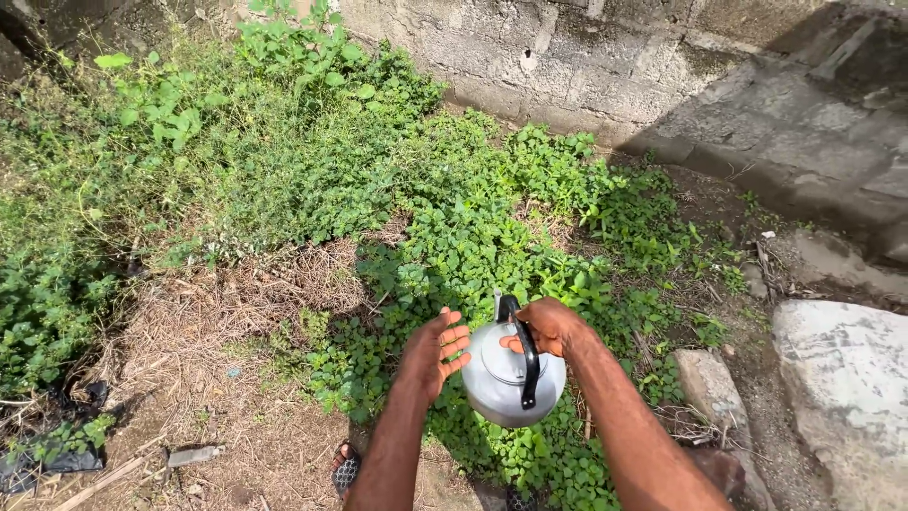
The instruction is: Watering various green plants in an outdoor garden area using a kettle.
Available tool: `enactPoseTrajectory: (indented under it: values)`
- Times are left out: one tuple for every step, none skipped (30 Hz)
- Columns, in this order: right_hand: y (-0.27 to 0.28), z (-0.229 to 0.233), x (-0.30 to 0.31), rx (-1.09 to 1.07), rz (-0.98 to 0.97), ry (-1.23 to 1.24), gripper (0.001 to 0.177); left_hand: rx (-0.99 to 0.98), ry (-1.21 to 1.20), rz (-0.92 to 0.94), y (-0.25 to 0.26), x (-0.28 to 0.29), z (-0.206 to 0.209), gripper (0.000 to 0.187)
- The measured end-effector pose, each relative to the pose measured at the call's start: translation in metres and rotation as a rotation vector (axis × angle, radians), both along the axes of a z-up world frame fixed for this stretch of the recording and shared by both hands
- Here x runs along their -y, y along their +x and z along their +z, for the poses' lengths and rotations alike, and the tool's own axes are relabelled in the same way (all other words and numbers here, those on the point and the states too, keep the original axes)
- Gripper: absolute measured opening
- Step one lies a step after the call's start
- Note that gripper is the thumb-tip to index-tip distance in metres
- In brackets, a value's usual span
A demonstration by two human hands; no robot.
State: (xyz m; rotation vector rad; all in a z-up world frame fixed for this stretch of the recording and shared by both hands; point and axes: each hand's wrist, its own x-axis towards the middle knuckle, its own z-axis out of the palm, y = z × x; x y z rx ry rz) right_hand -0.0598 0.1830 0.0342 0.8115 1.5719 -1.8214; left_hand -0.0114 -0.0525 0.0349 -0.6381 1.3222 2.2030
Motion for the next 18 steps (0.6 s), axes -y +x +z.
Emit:
enactPoseTrajectory:
  values:
    - [0.001,0.002,-0.001,-0.001,0.000,-0.001,0.026,0.003,-0.006,-0.004,0.001,-0.001,0.001,0.053]
    - [0.000,0.003,-0.001,-0.001,-0.001,-0.002,0.026,0.003,-0.008,-0.005,0.001,-0.001,-0.001,0.053]
    - [0.000,0.004,-0.001,0.003,-0.007,0.005,0.026,-0.001,-0.002,-0.004,0.001,-0.001,-0.004,0.052]
    - [-0.001,0.005,-0.001,0.008,-0.013,0.012,0.026,-0.006,0.003,-0.002,0.001,-0.002,-0.007,0.052]
    - [-0.002,0.000,-0.003,0.008,-0.013,0.011,0.026,-0.006,0.002,-0.001,0.002,-0.002,-0.007,0.052]
    - [-0.003,-0.006,-0.006,0.016,-0.025,-0.001,0.025,-0.009,0.007,-0.003,0.003,-0.001,-0.007,0.052]
    - [-0.003,-0.011,-0.008,0.024,-0.038,-0.013,0.025,-0.012,0.011,-0.005,0.005,-0.001,-0.007,0.052]
    - [-0.003,-0.012,-0.010,0.022,-0.038,-0.014,0.025,-0.014,0.011,-0.005,0.005,0.000,-0.004,0.052]
    - [-0.003,-0.013,-0.011,0.017,-0.045,-0.015,0.025,-0.009,0.002,-0.015,0.005,0.000,-0.001,0.053]
    - [-0.001,-0.015,-0.012,0.015,-0.050,-0.016,0.025,-0.002,-0.007,-0.024,0.006,0.001,0.001,0.055]
    - [0.000,-0.014,-0.012,0.014,-0.048,-0.017,0.025,-0.002,-0.008,-0.022,0.006,0.001,-0.002,0.055]
    - [0.003,-0.013,-0.012,0.009,-0.054,-0.008,0.025,-0.010,0.003,-0.014,0.006,0.002,-0.006,0.055]
    - [0.005,-0.012,-0.012,0.003,-0.060,0.001,0.025,-0.018,0.014,-0.005,0.006,0.003,-0.010,0.055]
    - [0.006,-0.010,-0.012,0.002,-0.060,0.003,0.025,-0.020,0.016,-0.005,0.006,0.003,-0.009,0.055]
    - [0.008,-0.007,-0.013,-0.002,-0.052,0.011,0.025,-0.015,0.014,-0.009,0.007,0.002,-0.008,0.056]
    - [0.009,-0.006,-0.013,-0.005,-0.044,0.018,0.025,-0.010,0.010,-0.013,0.007,0.003,-0.007,0.056]
    - [0.011,-0.005,-0.013,-0.006,-0.045,0.019,0.025,-0.011,0.011,-0.013,0.007,0.003,-0.008,0.056]
    - [0.012,-0.005,-0.014,-0.005,-0.032,0.017,0.025,-0.009,0.016,-0.009,0.007,0.002,-0.009,0.055]
